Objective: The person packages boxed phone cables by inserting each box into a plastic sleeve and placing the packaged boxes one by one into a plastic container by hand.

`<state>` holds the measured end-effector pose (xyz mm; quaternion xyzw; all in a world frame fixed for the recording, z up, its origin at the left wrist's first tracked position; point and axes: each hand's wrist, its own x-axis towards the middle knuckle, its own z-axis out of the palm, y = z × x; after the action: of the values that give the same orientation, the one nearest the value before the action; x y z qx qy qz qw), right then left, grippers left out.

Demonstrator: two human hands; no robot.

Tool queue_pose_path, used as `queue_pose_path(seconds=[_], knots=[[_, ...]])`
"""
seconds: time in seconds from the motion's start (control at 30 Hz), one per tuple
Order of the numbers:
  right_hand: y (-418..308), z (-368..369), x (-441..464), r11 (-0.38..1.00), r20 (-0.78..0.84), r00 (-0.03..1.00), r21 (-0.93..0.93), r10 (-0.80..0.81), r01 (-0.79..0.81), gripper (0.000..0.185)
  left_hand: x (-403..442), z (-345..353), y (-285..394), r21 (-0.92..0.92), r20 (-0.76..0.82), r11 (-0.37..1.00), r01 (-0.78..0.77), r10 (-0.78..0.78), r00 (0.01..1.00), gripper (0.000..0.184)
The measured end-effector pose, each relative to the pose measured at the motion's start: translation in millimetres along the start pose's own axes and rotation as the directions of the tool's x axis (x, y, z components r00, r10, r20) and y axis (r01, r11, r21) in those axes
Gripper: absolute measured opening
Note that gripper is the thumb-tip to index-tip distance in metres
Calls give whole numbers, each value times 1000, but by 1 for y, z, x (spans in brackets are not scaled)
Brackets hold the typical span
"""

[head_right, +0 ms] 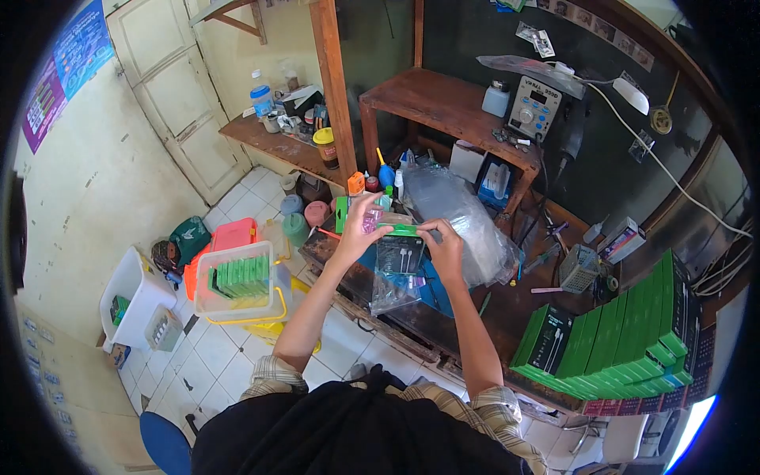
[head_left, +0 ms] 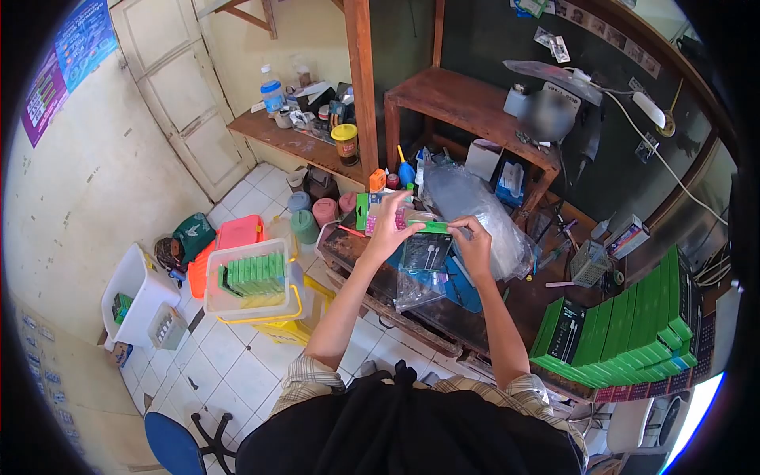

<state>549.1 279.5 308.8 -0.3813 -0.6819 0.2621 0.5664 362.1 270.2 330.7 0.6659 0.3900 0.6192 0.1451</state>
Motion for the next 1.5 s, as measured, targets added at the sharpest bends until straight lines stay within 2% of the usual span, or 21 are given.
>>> queue_pose_path(seconds=[0.03, 0.07, 0.13, 0.17, 0.23, 0.37, 0.43, 0.53, 0.6, 0.67, 0.73, 0.8, 0.83, 0.97, 1.07, 1.13, 1.17, 1.27, 1.3, 1.43, 1.5], knots=[[0, 0, 0, 1000, -8, 1000, 12, 4, -4, 14, -4, 2, -7, -110, 25, 985, 129, -127, 992, 17], [-1, 2, 0, 1000, -7, 1000, 10, 3, -3, 14, -9, 3, -15, -112, 24, 985, 129, -127, 992, 17], [-11, 9, 1, 993, -167, 985, 114, 32, -13, 15, -14, 1, -20, -145, 213, 940, 310, -276, 937, 15], [-10, 10, 0, 994, -168, 985, 113, 31, -12, 15, -16, 3, -22, -146, 214, 940, 309, -275, 937, 15], [-2, 12, -4, 838, -42, 922, 435, 385, -330, 17, -17, 6, -17, -149, 119, 955, 258, -242, 963, 15], [13, 9, -4, 901, -11, 949, 320, 314, -294, 14, -14, 9, -11, -137, 88, 935, 327, -318, 944, 15], [-1, 6, 6, 991, -109, 989, 91, 103, -93, 11, -5, 9, 0, -197, -22, 947, 255, -264, 964, 14], [-51, 2, 25, 998, -172, 983, -11, 64, -67, 10, 15, 6, 19, -328, -63, 927, 182, -213, 975, 13], [-78, -1, 38, 1000, -169, 985, 11, 27, -25, 11, 30, 0, 34, -264, -90, 953, 148, -177, 980, 12], [-89, 1, 46, 999, -161, 987, 36, -12, 18, 11, 38, -4, 40, -344, -94, 935, 90, -130, 987, 9], [-94, 5, 51, 993, -199, 980, 120, 4, 21, 11, 35, -6, 38, -339, -19, 932, 127, -142, 990, 16], [-97, 6, 53, 992, -202, 979, 123, 7, 19, 11, 22, 3, 32, -528, 16, 835, 158, -176, 984, 27], [-98, 6, 53, 992, -208, 978, 123, 16, 10, 10, 10, 4, 24, -506, 110, 826, 249, -225, 968, 35], [-99, -2, 58, 987, -240, 971, 155, -12, 50, 10, -15, 28, -3, -544, 95, 783, 301, -298, 950, 26], [-96, -17, 58, 976, -185, 982, 218, 30, 11, 13, -11, 34, 0, -556, 129, 732, 394, -392, 911, 15], [-89, -21, 54, 940, -226, 974, 332, 3, 75, 29, 0, 39, 12, -649, 25, 711, 269, -334, 942, 9], [-88, -22, 49, 934, -177, 983, 357, 42, 25, 47, 3, 39, 18, -673, 29, 692, 261, -329, 944, 10], [-53, -10, 28, 916, -62, 989, 390, 132, -98, 54, 13, 35, 28, -746, 21, 636, 198, -276, 961, 10], [-50, -6, 24, 887, 11, 983, 429, 182, -169, 50, 16, 31, 33, -743, 24, 637, 205, -281, 960, 12], [-48, 1, 28, 905, 67, 981, 378, 184, -195, 35, 26, 11, 34, -738, 83, 638, 218, -235, 969, 13], [-53, 5, 33, 900, 61, 987, 406, 151, -163, 18, 29, 3, 31, -741, 76, 638, 210, -231, 970, 13]])
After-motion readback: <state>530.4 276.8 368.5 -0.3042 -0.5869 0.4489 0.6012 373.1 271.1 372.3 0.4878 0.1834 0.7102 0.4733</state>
